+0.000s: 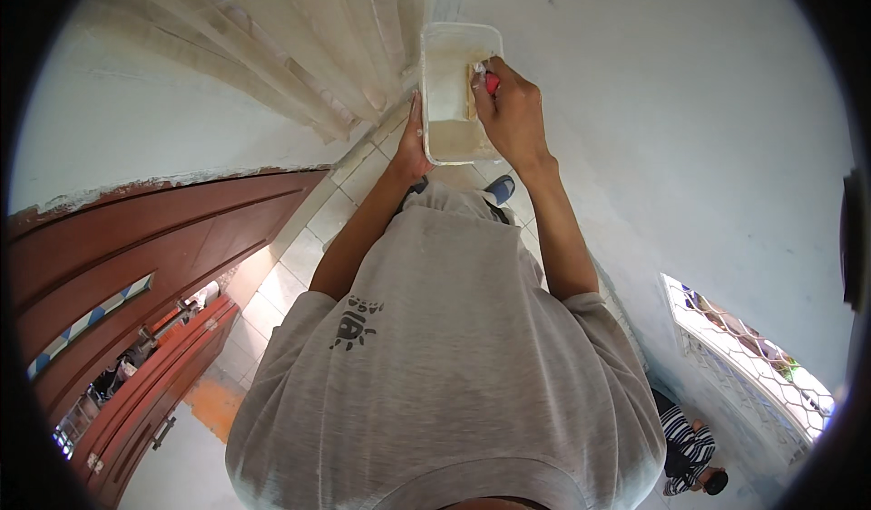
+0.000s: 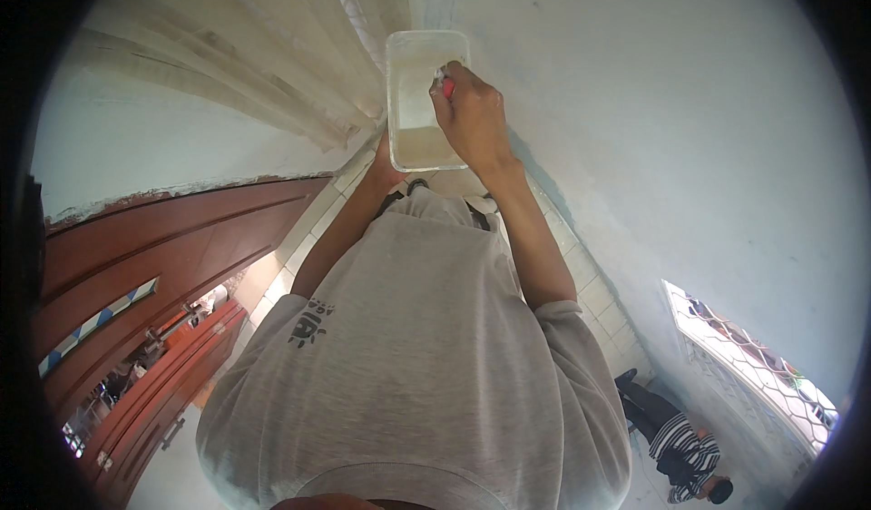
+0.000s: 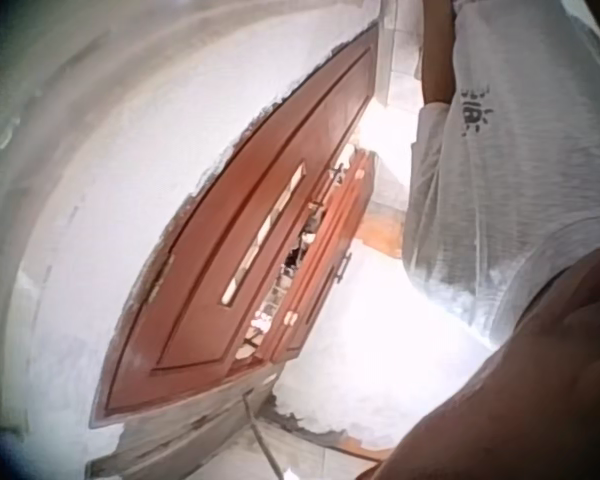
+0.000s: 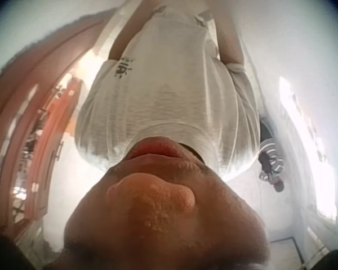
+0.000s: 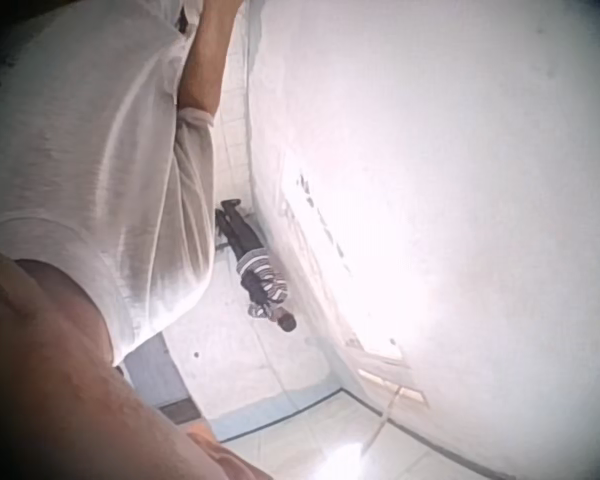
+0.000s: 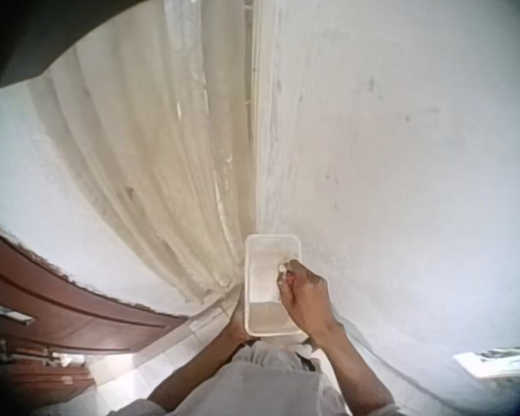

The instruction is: The person prepares white paint by mixing it in a small plastic container using a brush, while standing in a room.

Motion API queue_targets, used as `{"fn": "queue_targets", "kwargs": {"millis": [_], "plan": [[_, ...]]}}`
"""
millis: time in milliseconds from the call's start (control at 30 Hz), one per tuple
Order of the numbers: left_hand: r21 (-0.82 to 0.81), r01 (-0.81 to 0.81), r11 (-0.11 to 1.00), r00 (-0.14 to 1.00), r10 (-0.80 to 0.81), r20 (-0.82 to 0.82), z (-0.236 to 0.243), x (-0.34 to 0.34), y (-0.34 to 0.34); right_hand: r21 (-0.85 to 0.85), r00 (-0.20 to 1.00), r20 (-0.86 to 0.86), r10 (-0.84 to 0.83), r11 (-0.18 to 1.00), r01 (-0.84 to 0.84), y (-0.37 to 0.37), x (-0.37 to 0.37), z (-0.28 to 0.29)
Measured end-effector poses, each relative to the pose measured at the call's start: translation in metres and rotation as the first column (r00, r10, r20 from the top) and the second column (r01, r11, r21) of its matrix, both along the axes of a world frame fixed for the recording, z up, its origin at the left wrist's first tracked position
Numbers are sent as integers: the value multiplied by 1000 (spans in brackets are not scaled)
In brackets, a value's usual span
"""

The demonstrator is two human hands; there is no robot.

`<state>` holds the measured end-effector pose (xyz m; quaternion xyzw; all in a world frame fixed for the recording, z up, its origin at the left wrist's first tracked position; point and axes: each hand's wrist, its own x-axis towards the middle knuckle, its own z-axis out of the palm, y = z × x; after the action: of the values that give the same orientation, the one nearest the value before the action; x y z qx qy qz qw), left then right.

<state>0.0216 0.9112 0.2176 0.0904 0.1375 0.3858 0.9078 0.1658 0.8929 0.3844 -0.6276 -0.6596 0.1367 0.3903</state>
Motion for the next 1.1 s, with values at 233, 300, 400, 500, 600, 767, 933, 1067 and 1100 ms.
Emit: {"fn": "queue_targets", "kwargs": {"millis": [233,300,400,500,600,767,933,1067,1100], "plan": [[82,-16,997,999,19,-44,-6,4,-3,-102,993,-71,93,990,-100,-3,2,-7],[114,-48,992,998,53,-43,19,2,-7,-120,982,-184,42,991,-65,4,8,1],[-91,55,994,987,-68,-145,29,0,-8,-37,997,-77,-23,999,20,10,6,8],[-55,73,996,996,-75,-39,-22,3,-2,-16,995,34,90,996,-89,11,-11,-12],[59,17,998,997,-13,-72,-25,1,-4,-215,984,-32,175,960,-178,2,-7,2],[165,59,985,991,-78,108,-3,-3,-2,-158,998,-63,15,987,-25,14,10,7],[211,5,977,973,44,-227,21,2,-13,33,997,42,63,997,-64,12,-13,-21],[141,14,990,999,-9,-34,-8,-8,-3,-81,995,-14,102,991,-103,7,6,-4],[212,32,977,999,-40,35,-9,-10,-3,-130,997,-60,47,990,-55,8,10,-1]]}}
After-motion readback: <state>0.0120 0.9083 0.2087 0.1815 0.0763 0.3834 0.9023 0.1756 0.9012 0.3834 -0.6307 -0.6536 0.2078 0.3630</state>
